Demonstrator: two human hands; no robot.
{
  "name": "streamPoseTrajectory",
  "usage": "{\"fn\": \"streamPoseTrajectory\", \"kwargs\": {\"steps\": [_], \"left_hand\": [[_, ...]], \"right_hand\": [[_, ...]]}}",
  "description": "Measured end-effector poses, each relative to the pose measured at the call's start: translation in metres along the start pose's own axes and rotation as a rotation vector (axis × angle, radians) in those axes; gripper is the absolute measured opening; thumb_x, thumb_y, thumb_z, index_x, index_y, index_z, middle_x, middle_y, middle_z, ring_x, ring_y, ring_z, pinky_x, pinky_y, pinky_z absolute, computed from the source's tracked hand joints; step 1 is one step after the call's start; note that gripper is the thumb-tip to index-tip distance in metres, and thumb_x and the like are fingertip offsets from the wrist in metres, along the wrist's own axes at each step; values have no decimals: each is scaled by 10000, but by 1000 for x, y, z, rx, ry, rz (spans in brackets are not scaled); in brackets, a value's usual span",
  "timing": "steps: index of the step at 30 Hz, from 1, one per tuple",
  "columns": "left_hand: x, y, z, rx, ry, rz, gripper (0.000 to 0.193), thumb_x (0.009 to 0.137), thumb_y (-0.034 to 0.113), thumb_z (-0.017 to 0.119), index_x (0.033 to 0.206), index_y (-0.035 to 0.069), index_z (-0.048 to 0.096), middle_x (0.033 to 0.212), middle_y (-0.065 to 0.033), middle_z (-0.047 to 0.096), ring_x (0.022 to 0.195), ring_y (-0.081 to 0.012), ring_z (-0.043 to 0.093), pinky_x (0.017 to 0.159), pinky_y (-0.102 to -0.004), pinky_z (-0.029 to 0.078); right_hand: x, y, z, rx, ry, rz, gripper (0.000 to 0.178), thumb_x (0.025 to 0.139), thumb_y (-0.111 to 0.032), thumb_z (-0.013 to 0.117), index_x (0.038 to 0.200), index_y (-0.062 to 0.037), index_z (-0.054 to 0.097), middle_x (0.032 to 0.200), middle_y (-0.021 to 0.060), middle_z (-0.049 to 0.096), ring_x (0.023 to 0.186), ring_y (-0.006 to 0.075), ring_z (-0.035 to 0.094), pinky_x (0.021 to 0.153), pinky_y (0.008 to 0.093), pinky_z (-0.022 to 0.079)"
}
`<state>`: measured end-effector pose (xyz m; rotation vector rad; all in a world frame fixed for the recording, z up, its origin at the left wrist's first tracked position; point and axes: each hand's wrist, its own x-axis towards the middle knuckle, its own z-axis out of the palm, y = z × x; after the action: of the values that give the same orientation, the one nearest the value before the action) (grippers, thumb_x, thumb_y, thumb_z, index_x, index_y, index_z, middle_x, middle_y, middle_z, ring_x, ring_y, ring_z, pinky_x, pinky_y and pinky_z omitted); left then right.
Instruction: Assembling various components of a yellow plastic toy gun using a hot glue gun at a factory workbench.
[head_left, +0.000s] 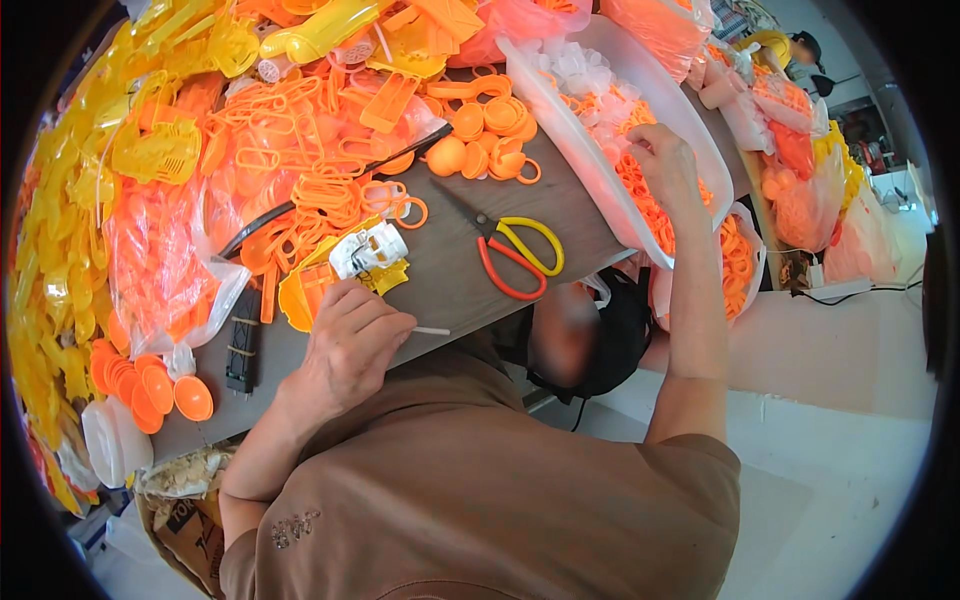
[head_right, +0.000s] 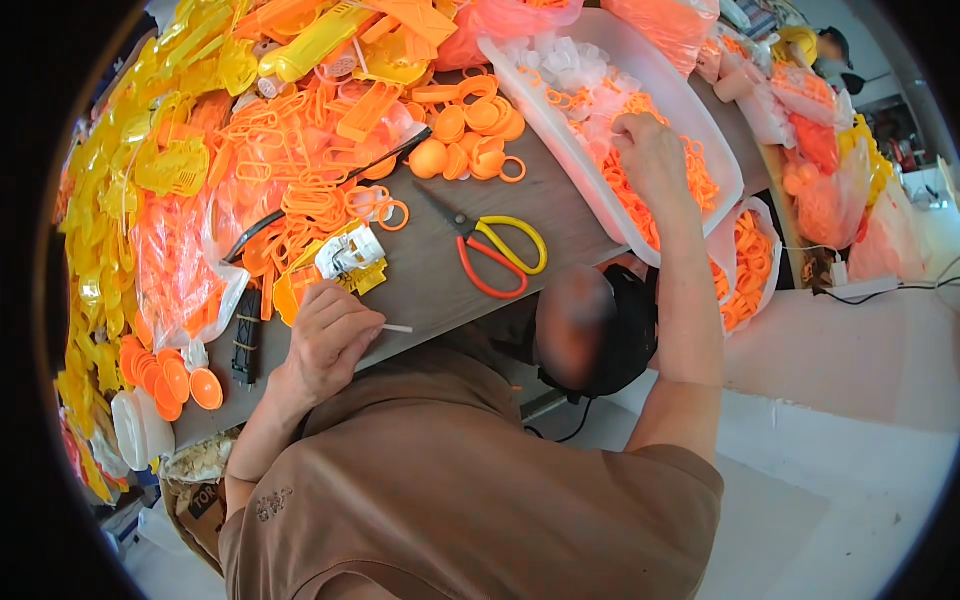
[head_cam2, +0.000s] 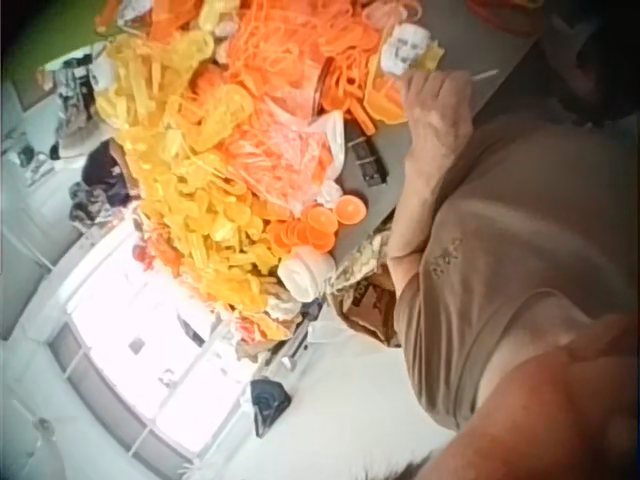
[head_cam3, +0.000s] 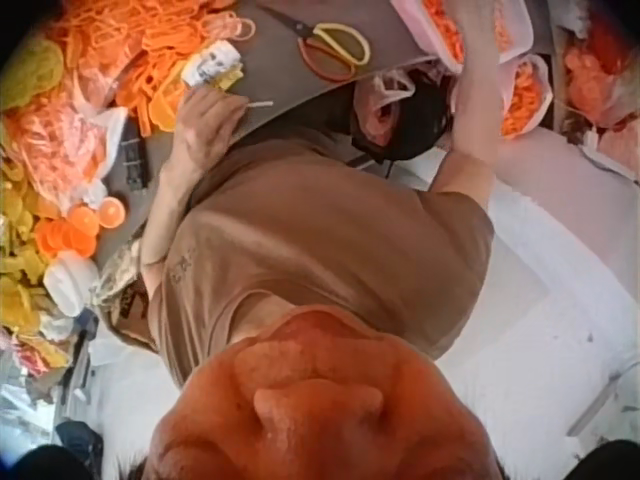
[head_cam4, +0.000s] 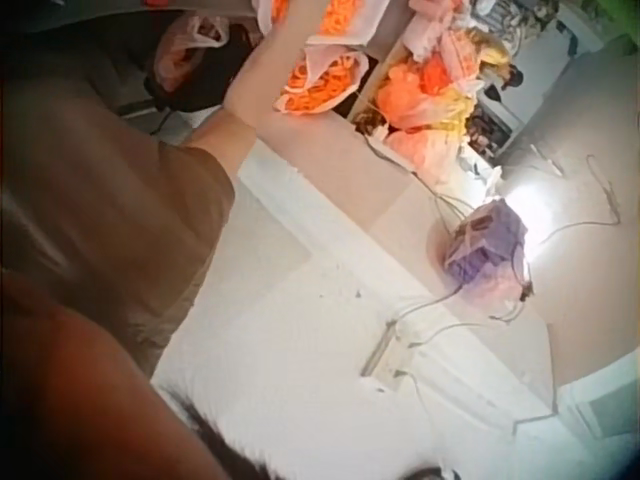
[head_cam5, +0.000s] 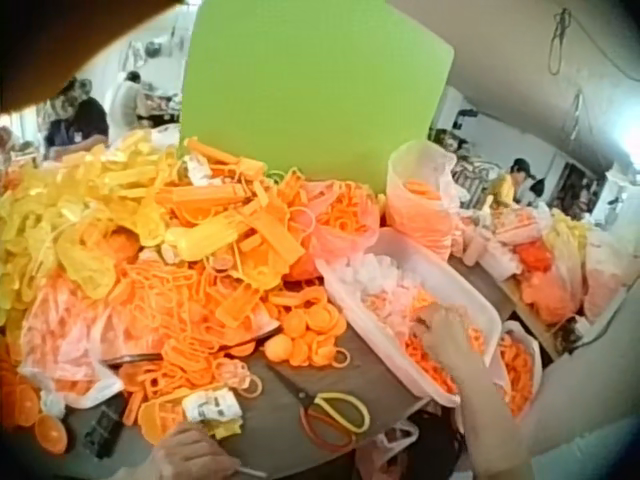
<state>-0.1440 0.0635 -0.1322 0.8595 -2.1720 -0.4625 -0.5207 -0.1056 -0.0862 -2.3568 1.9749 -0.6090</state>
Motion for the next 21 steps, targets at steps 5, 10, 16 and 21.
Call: {"fn": "streamPoseTrajectory", "kwargs": {"steps": [5,10,16,21], "left_hand": [[2,-6,1,-91,43,-175,170,706,-19,704,855,25,634,708,-80,565,691,-242,537,676,-346,403],[2,-8,-1,-172,71,-266,169,720,-19,693,877,15,641,698,-84,559,679,-253,525,662,-346,400],[2,-10,-6,-387,102,-438,159,770,10,698,924,-4,662,746,-74,599,651,-171,544,614,-303,428],[2,-7,-12,-463,139,-529,128,824,-3,651,950,-24,649,784,-80,609,710,-147,576,651,-278,466]], "right_hand": [[8,-10,19,-101,-170,1,244,780,-141,622,972,7,650,966,190,651,892,322,627,779,403,481],[19,-4,34,-293,-268,93,249,775,-142,609,981,-9,650,1003,224,632,941,354,610,797,426,472],[10,2,14,-343,162,-16,224,877,-201,543,987,-36,649,993,195,636,919,330,614,791,393,477],[-31,-92,-6,562,181,93,185,885,-35,529,1028,15,635,855,82,647,654,138,594,615,242,480]]}}
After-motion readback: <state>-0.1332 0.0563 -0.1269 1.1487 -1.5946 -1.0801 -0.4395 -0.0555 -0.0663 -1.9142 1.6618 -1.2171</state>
